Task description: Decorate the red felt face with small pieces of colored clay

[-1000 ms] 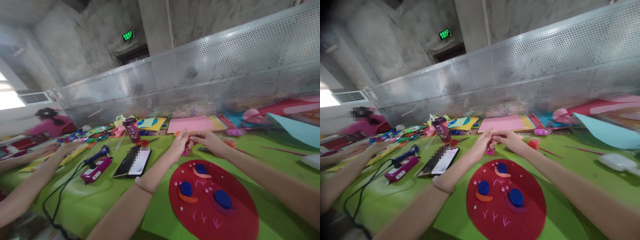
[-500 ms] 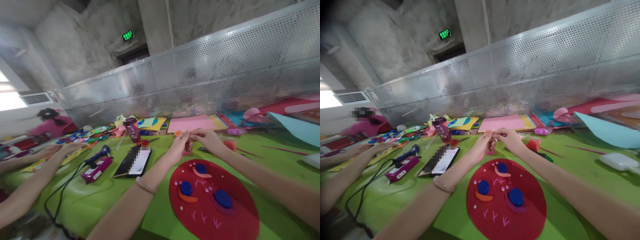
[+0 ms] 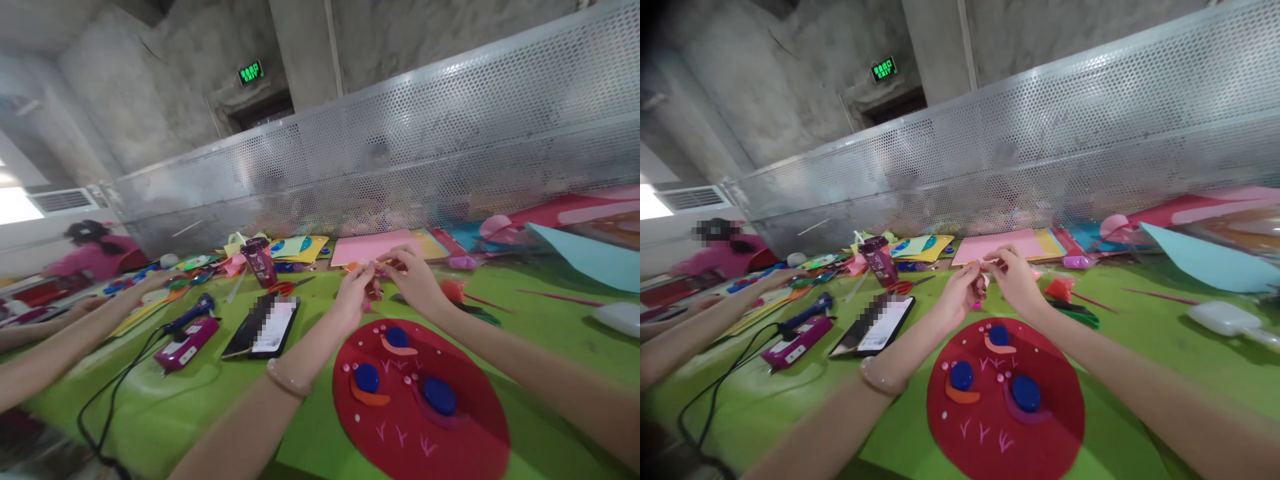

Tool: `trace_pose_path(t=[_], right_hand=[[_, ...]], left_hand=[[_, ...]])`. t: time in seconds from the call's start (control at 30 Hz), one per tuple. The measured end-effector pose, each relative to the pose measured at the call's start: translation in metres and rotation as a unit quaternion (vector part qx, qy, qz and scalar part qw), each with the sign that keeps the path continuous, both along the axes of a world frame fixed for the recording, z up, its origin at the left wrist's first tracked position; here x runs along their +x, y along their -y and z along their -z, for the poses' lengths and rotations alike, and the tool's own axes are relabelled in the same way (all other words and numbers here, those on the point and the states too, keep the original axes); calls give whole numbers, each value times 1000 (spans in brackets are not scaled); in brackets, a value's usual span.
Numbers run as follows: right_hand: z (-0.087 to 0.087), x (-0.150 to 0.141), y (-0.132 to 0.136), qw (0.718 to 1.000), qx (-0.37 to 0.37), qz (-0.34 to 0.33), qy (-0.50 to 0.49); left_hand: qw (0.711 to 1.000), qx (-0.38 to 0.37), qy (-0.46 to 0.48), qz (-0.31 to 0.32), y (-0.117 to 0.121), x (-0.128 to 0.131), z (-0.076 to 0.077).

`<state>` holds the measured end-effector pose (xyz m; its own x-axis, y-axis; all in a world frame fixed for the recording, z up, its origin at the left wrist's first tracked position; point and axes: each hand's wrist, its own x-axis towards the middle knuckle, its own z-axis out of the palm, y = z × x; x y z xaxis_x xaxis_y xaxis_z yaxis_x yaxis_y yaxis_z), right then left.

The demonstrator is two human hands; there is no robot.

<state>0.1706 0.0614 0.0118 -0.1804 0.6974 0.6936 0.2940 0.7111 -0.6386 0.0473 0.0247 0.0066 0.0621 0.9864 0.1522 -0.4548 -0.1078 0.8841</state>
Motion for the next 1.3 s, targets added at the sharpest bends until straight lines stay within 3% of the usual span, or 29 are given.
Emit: trace_pose_path(t=[0.5, 0.83, 1.07, 1.2, 1.3], right_hand=[[-1, 2, 3, 1000, 5, -4, -4], [6, 9, -7, 999, -20, 38, -32], [8, 14, -14, 997, -33, 59, -36], [13, 18, -22, 996, -40, 67, -46], [18, 20, -30, 994, -44, 80, -56]], left_hand=[[999, -16, -28, -8, -1, -2, 1], [998, -28, -37, -31, -17, -13, 8], [988, 1, 16, -152, -23, -30, -10], [955, 92, 1, -280, -25, -52, -24], [939, 102, -15, -329, -28, -64, -24]])
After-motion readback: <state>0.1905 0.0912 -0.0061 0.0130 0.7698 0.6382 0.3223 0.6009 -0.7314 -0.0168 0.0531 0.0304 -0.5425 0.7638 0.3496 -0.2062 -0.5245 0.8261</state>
